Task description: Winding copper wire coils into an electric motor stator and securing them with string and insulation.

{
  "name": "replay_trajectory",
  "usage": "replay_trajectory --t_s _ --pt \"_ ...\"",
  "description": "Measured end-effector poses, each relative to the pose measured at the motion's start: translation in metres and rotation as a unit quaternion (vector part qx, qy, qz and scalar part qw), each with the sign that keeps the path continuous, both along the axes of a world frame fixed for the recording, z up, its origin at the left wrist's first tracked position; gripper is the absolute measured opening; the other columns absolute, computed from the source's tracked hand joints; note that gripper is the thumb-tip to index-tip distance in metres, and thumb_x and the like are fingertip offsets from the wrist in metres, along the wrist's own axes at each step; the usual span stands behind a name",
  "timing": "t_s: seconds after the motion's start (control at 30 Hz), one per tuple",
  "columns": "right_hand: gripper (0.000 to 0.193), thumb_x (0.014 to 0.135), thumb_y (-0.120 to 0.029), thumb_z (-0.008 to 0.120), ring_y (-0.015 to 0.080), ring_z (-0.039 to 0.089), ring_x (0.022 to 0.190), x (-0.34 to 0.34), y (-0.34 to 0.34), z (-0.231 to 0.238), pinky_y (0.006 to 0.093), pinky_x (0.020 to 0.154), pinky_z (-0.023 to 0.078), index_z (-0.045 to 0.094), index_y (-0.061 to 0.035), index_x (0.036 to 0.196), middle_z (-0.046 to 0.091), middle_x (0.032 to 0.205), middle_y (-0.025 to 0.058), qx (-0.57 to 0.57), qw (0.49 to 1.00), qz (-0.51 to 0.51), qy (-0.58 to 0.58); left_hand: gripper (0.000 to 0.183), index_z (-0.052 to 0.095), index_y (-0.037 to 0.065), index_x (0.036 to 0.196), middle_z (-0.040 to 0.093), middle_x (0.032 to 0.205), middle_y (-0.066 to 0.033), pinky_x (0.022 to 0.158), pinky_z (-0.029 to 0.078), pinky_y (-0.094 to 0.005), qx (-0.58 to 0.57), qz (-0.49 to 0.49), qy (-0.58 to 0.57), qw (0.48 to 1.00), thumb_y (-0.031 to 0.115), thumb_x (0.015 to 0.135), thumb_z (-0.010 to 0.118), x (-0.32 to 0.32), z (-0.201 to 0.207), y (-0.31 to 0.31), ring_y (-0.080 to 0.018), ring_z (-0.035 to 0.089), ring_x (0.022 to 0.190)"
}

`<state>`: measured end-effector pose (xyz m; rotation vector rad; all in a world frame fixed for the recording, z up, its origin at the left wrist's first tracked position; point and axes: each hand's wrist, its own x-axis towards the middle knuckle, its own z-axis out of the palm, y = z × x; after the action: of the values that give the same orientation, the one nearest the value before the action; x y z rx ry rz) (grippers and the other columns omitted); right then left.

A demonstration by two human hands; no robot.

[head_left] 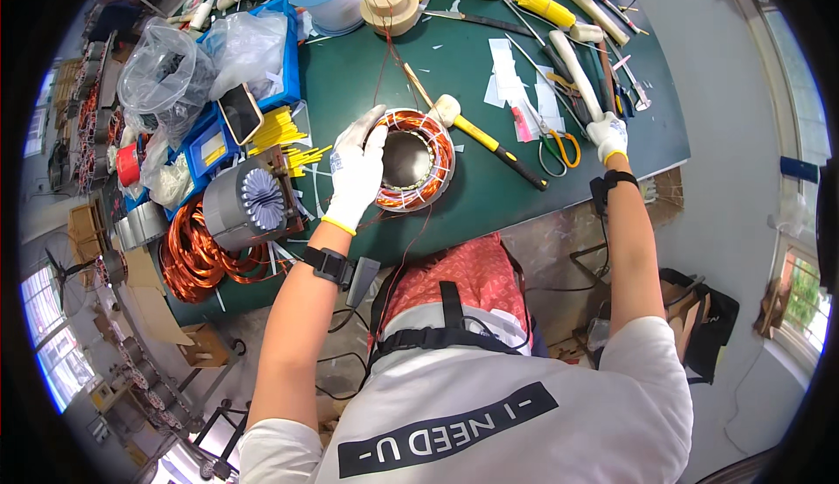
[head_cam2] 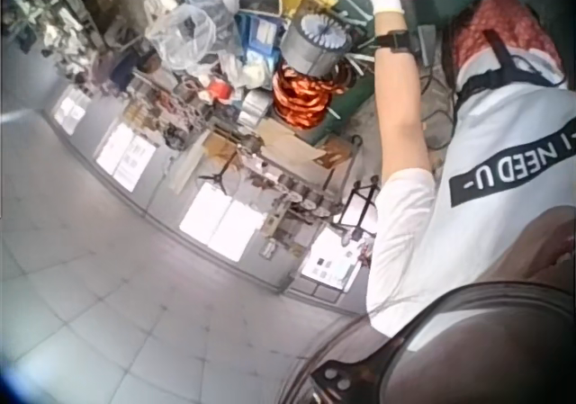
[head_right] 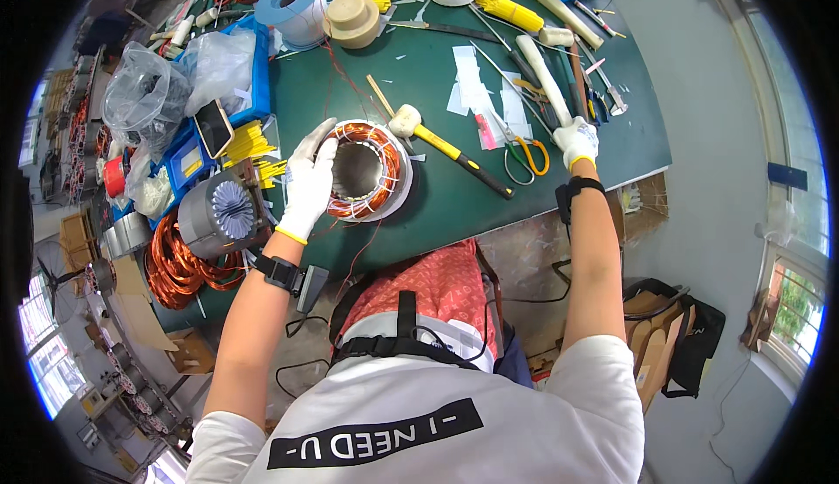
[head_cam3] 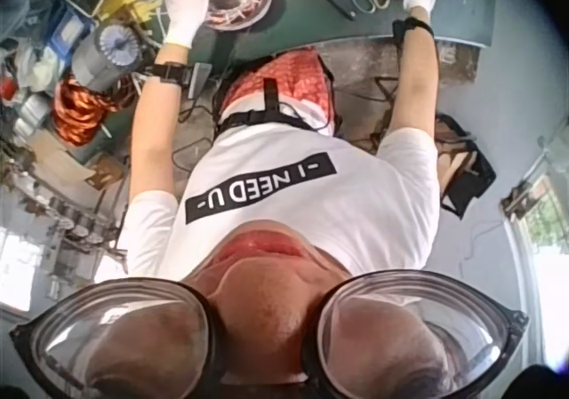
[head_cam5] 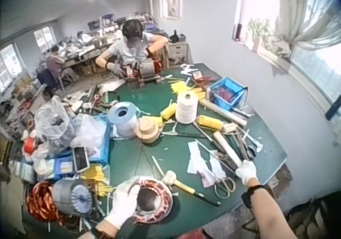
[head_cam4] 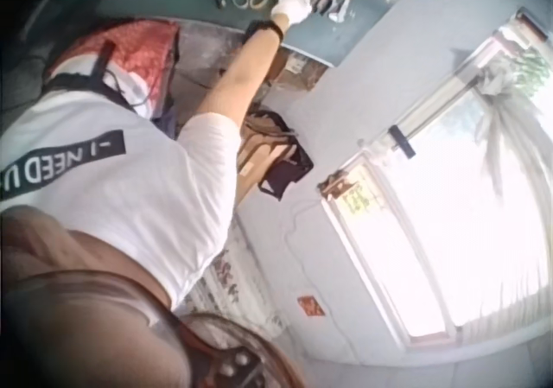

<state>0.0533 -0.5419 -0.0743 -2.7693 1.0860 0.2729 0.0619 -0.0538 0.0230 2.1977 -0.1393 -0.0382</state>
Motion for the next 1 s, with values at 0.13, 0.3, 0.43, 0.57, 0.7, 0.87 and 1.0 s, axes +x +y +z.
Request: replay_trajectory --t_s 0.13,0.3,0.43,0.57,0.7,0.87,1.0 --pt "0.036 0.084 -0.028 0.067 0.0306 0.069 0.084 -0.041 0.097 0.045 0.0437 0.075 0.054 0.065 0.0016 0.104 0.069 0.089 0.0201 0.232 0.959 -0.011 -0.163 0.036 0.066 0.009 0.13 0.067 0.128 -0.0145 0.108 0.043 -0.0394 -0.017 0.003 0.014 1.0 0.025 0.1 0.056 0.001 -0.001 -0.001 -0.0313 0.06 0.122" --pt "0.029 0.089 -0.021 0.07 0.0274 0.061 0.066 -0.13 0.254 0.073 0.0426 0.062 0.049 0.056 0.001 0.103 0.06 0.076 0.0148 0.335 0.886 0.255 -0.194 0.036 0.066 0.006 0.129 0.067 0.126 -0.0176 0.105 0.046 -0.0393 -0.037 0.01 -0.001 0.999 0.024 0.1 0.056 0.0 -0.003 -0.001 -0.0323 0.063 0.118" --pt "0.023 0.091 -0.014 0.067 0.0279 0.061 0.064 -0.147 0.291 0.073 0.0413 0.06 0.049 0.054 -0.0006 0.104 0.058 0.074 0.0148 0.453 0.862 0.048 -0.223 0.035 0.066 0.004 0.129 0.068 0.125 -0.0187 0.104 0.046 -0.0389 -0.025 0.027 -0.021 0.999 0.022 0.1 0.057 -0.004 -0.006 -0.001 -0.032 0.063 0.117" --pt "0.014 0.094 -0.007 0.062 0.012 0.055 0.057 -0.143 0.29 0.072 0.0299 0.047 0.043 0.05 -0.0054 0.101 0.054 0.07 0.0031 0.555 0.814 0.025 -0.169 0.035 0.066 0.003 0.128 0.067 0.125 -0.0192 0.104 0.046 -0.0392 -0.038 0.051 -0.03 0.998 0.02 0.099 0.057 -0.009 -0.009 0.0 -0.033 0.063 0.117" --pt "0.013 0.093 -0.005 0.062 0.0103 0.055 0.06 -0.149 0.295 0.07 0.0293 0.049 0.044 0.05 -0.0058 0.097 0.054 0.074 0.0026 0.551 0.805 -0.073 -0.208 0.036 0.063 0.002 0.131 0.065 0.129 -0.0197 0.106 0.045 -0.04 -0.06 0.082 -0.042 0.994 0.016 0.1 0.053 -0.014 -0.016 -0.001 -0.0339 0.061 0.12" --pt "0.012 0.09 -0.002 0.062 0.0112 0.053 0.062 -0.156 0.302 0.069 0.0304 0.052 0.046 0.052 -0.0053 0.098 0.055 0.074 0.0024 0.517 0.834 0.048 -0.185 0.041 0.056 0.001 0.138 0.06 0.135 -0.0219 0.11 0.042 -0.0406 -0.101 0.11 -0.034 0.988 0.015 0.101 0.046 -0.03 -0.017 0.0 -0.0359 0.056 0.125" --pt "0.017 0.091 -0.004 0.062 0.0106 0.053 0.062 -0.15 0.309 0.076 0.0294 0.051 0.045 0.051 -0.005 0.104 0.054 0.075 0.0032 0.537 0.81 0.0 -0.236 0.051 0.041 0.0 0.148 0.045 0.148 -0.026 0.117 0.032 -0.045 -0.093 0.136 -0.034 0.986 0.017 0.101 0.046 -0.051 -0.016 -0.004 -0.0398 0.043 0.137"
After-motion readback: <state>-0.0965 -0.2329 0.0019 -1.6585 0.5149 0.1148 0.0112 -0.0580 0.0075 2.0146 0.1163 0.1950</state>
